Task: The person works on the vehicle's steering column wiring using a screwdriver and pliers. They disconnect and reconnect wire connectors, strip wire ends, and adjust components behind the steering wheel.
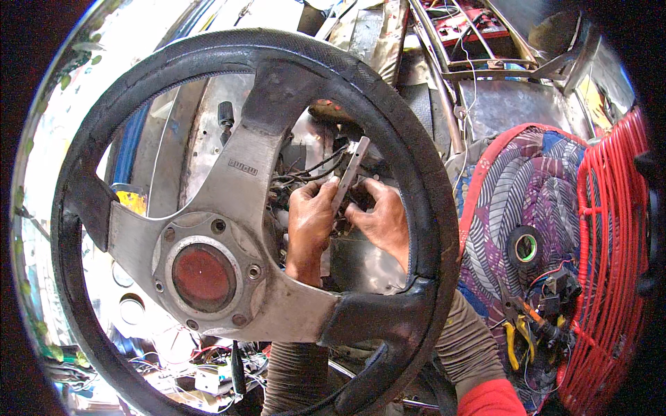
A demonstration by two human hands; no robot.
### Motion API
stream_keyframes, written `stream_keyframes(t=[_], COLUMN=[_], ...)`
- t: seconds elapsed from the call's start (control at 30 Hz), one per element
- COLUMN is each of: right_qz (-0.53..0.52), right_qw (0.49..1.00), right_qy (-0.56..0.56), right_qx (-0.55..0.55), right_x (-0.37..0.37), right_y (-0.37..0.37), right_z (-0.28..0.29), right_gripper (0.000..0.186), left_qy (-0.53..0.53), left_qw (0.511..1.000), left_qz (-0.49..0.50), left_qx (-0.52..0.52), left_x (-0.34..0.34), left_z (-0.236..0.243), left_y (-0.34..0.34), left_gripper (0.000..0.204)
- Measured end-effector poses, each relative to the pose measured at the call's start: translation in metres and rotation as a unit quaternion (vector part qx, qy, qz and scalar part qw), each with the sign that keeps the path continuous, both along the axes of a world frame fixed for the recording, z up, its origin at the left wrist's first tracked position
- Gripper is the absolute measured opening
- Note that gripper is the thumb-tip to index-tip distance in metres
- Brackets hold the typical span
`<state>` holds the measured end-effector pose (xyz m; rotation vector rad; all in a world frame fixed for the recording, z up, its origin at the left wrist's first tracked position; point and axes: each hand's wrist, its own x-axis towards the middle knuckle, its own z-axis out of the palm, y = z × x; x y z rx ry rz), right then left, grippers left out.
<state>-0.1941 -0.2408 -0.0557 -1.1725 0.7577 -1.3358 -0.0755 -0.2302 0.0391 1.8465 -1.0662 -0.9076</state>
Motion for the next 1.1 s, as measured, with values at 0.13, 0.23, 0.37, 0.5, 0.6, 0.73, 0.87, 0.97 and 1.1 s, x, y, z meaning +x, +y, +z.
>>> stream_keyframes(t=[0.13, 0.23, 0.37, 0.5, 0.6, 0.73, 0.87, 0.97, 1.1], right_qz=[0.161, 0.174, 0.186, 0.201, 0.206, 0.22, 0.182, 0.156, 0.118], right_qw=[0.977, 0.971, 0.955, 0.92, 0.916, 0.91, 0.91, 0.951, 0.966], right_qy=[-0.067, -0.077, -0.125, -0.234, -0.253, -0.274, -0.289, -0.18, -0.225], right_qx=[0.126, 0.145, 0.196, 0.244, 0.233, 0.223, 0.236, 0.198, 0.056], right_x=[-0.005, -0.007, -0.002, 0.005, 0.005, 0.004, 0.014, 0.024, 0.043], right_y=[-0.011, -0.012, -0.01, -0.01, -0.011, -0.013, -0.01, -0.01, -0.021], right_z=[-0.007, -0.012, -0.018, -0.025, -0.027, -0.03, -0.043, -0.058, -0.054], right_gripper=[0.025, 0.025, 0.027, 0.029, 0.029, 0.028, 0.021, 0.028, 0.028], left_qy=[0.094, 0.096, 0.083, 0.093, 0.103, 0.113, 0.085, 0.036, 0.056], left_qw=[0.995, 0.995, 0.996, 0.995, 0.994, 0.993, 0.996, 0.999, 0.998], left_qz=[0.015, 0.016, 0.012, -0.01, -0.015, -0.023, 0.02, -0.002, -0.013], left_qx=[-0.01, -0.023, -0.009, -0.024, -0.018, -0.018, 0.024, 0.025, 0.018], left_x=[0.005, 0.009, 0.012, 0.011, 0.011, 0.011, 0.011, 0.014, 0.018], left_z=[0.0, -0.002, -0.006, -0.006, -0.004, -0.004, 0.0, 0.002, 0.0], left_y=[0.003, 0.004, 0.005, 0.006, 0.009, 0.009, 0.006, 0.006, 0.005], left_gripper=[0.029, 0.027, 0.026, 0.024, 0.024, 0.024, 0.031, 0.035, 0.031])
